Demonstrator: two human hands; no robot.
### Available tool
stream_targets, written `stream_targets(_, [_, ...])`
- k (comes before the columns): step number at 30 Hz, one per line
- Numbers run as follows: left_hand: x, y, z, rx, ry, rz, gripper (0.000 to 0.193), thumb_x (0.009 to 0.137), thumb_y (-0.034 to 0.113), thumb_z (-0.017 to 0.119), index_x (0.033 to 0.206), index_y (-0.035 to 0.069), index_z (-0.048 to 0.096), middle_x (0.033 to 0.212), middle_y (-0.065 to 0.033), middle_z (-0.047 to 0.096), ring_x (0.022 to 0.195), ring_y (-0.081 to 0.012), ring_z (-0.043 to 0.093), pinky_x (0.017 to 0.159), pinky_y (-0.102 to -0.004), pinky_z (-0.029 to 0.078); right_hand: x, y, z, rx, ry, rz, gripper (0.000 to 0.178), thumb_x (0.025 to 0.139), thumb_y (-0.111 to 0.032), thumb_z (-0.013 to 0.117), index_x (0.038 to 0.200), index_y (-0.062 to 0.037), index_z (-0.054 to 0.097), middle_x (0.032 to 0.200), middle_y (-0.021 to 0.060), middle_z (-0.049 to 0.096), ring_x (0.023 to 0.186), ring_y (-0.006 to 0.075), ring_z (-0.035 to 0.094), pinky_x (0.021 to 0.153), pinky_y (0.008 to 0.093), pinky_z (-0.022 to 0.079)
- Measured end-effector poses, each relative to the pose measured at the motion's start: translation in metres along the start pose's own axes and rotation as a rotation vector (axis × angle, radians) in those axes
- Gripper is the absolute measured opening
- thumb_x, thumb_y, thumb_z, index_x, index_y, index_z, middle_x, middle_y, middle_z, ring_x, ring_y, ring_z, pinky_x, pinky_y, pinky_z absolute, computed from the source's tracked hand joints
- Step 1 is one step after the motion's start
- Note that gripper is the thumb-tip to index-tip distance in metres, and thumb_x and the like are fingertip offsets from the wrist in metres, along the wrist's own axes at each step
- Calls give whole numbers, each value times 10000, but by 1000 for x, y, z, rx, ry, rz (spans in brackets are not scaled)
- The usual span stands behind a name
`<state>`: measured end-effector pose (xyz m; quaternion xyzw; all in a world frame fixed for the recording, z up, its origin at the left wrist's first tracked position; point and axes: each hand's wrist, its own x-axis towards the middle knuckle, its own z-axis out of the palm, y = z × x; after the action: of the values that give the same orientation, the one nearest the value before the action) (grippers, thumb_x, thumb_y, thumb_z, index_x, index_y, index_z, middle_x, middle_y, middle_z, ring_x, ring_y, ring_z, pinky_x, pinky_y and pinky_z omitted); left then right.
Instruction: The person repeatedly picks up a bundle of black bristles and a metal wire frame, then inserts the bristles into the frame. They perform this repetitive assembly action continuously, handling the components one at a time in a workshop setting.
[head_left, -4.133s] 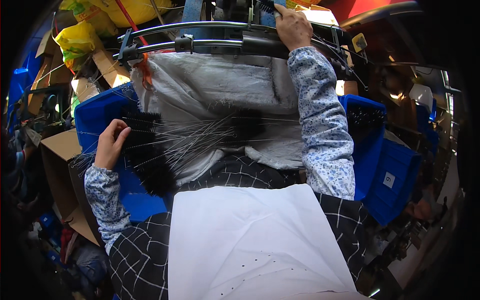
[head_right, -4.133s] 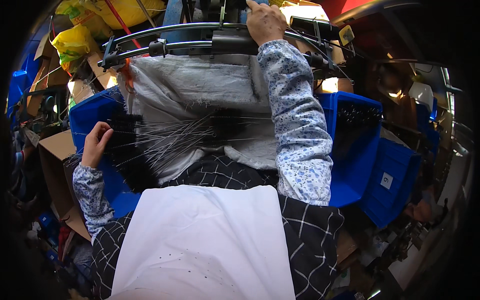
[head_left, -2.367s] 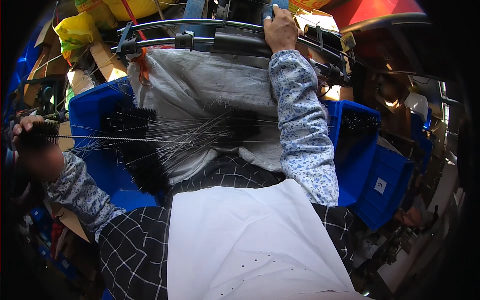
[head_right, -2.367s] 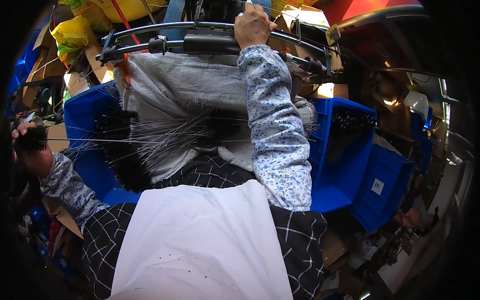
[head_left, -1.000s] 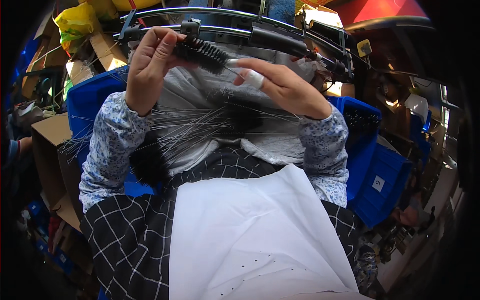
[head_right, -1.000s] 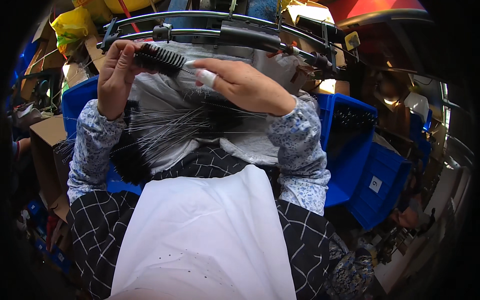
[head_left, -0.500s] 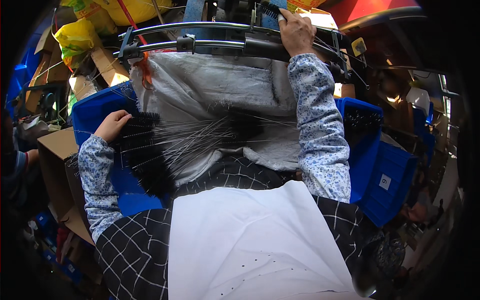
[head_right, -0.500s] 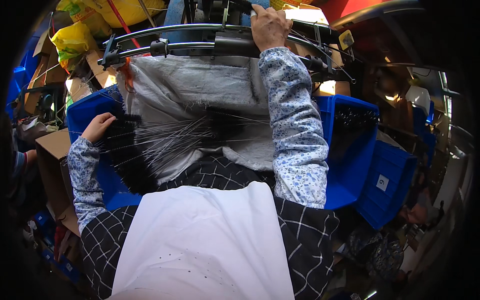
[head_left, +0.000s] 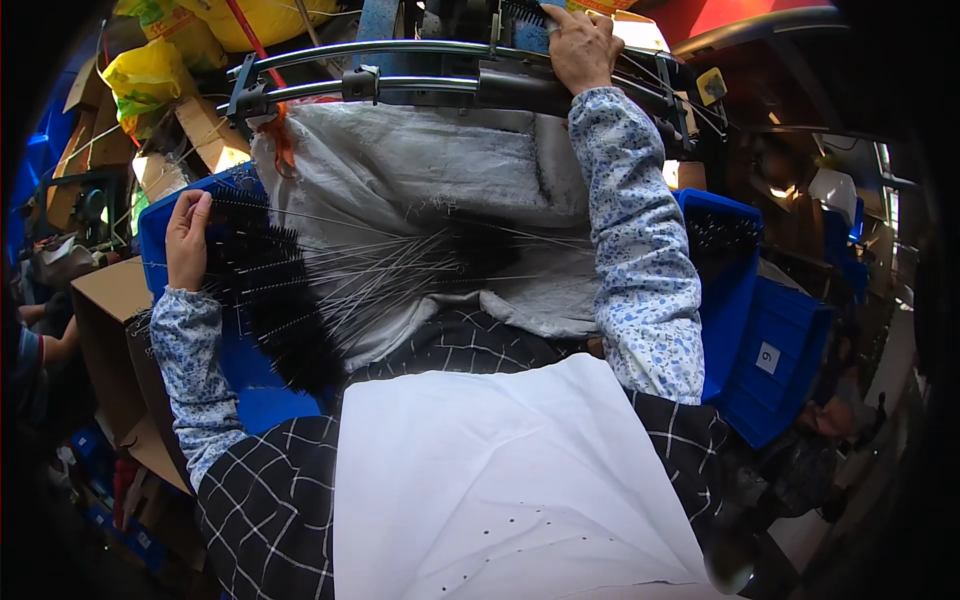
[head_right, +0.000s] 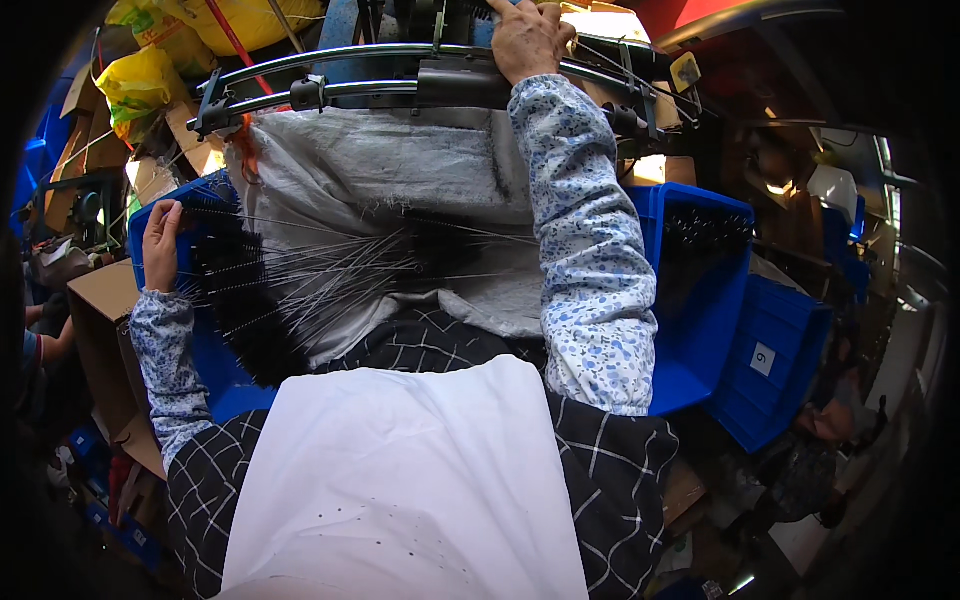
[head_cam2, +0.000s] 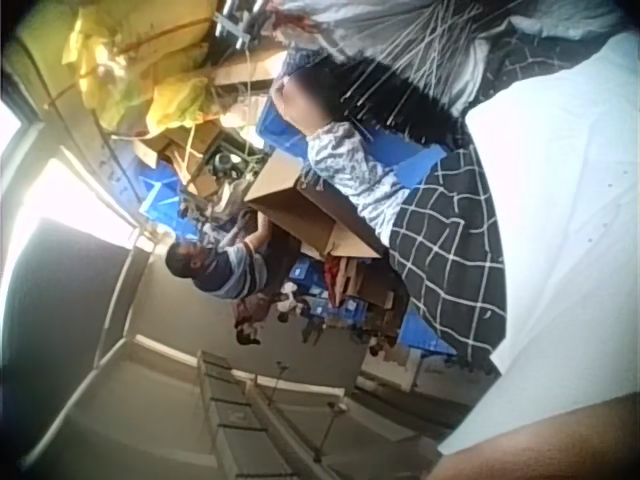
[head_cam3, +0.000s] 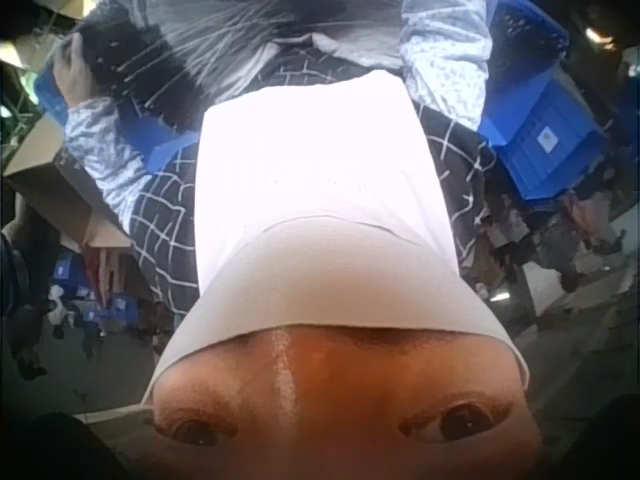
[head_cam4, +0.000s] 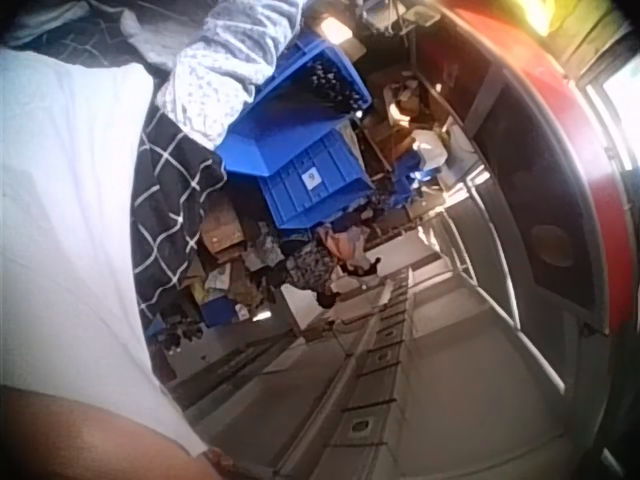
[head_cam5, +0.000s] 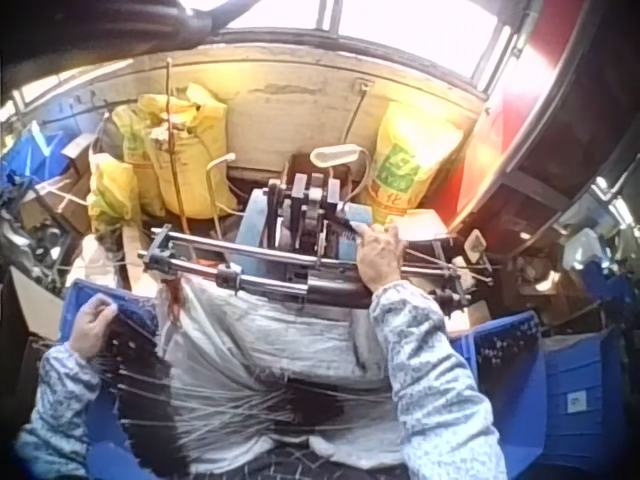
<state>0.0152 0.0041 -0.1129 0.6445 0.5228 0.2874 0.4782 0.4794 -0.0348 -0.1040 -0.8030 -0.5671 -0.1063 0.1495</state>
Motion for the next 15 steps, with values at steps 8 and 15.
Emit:
stream_targets(8, [11, -12, -4, -42, 218, 1, 160, 863, 187, 404, 902, 57, 488, 803, 6, 518, 717, -62, 495, 638, -197, 408, 3, 26, 19, -220, 220, -144, 351, 763, -284, 488, 1094, -167, 493, 1051, 74, 506, 985, 245, 433, 791, 461, 322])
stream_targets(15, [31, -40, -68, 126, 805, 166, 244, 851, 241, 401, 925, 32, 504, 857, -39, 518, 799, -130, 482, 718, -233, 389, -12, 26, 15, 138, 66, 134, 389, 712, -242, 529, 1054, -55, 515, 942, 130, 563, 895, 284, 516, 782, 415, 380])
